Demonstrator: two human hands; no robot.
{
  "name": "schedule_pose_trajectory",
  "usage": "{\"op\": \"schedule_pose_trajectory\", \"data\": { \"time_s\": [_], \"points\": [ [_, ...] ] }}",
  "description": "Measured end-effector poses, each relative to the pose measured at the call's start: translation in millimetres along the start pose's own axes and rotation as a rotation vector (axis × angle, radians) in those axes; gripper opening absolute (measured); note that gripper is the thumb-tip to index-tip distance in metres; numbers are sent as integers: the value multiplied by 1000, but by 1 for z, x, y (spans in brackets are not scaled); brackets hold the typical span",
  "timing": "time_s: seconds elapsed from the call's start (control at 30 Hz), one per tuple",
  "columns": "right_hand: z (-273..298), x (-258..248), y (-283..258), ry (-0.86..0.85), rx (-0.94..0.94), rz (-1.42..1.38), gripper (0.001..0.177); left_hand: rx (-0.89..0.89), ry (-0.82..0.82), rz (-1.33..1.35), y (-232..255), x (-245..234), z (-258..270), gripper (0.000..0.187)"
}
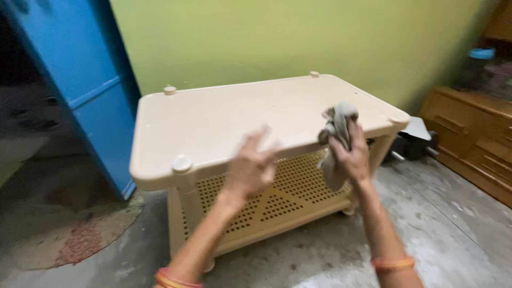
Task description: The person assembles a two-tier plastic table by inserting four legs into the lower shelf, then placing the top shelf onto the legs. After assembly, the person wipes the top surface with a cloth.
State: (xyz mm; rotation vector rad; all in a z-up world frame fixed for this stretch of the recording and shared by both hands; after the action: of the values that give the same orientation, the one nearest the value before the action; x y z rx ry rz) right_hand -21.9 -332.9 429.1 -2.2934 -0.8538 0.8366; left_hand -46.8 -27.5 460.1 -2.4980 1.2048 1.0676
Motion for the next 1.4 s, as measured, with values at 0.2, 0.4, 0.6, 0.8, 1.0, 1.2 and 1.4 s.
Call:
{"op": "schedule_pose_trajectory", "data": {
  "time_s": [0.2, 0.4, 0.6, 0.8, 1.0, 1.2, 1.4],
  "points": [
    [-92, 60, 23, -477, -533, 981, 57, -594, -139, -314, -128, -87, 22, 83],
    [-42, 146, -68, -668, 27, 388, 68, -606, -233, -190, -163, -66, 10, 110],
    [6, 274, -214, -880, -514, 88, 57, -616, -167, -27, -196, -63, 10, 116],
    [-81, 352, -124, -1102, -378, 100, 63, -691, -184, -65, -194, -64, 16, 119],
    [-219, 268, 103, -746, -91, 690, 55, -695, -163, -56, -186, -67, 18, 124],
    [-223, 33, 222, -477, 346, 958, 84, -684, -147, -64, -186, -63, 20, 126],
    [-124, 25, 158, -88, 185, 712, 64, -666, -80, -107, -185, -62, 18, 123]
  ]
}}
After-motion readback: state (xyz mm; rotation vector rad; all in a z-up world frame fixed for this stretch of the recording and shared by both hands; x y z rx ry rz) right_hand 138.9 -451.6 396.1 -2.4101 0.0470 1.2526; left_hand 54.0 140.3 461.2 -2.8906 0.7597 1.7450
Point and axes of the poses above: each hand's wrist, its own z-axis away from the middle knuckle, its own x-axis out of the palm, y = z × x, the point moved 4 cm from there along -z, towards the middle knuckle, and after that the axes turned 1 degree about x, right-handed, at the moved point
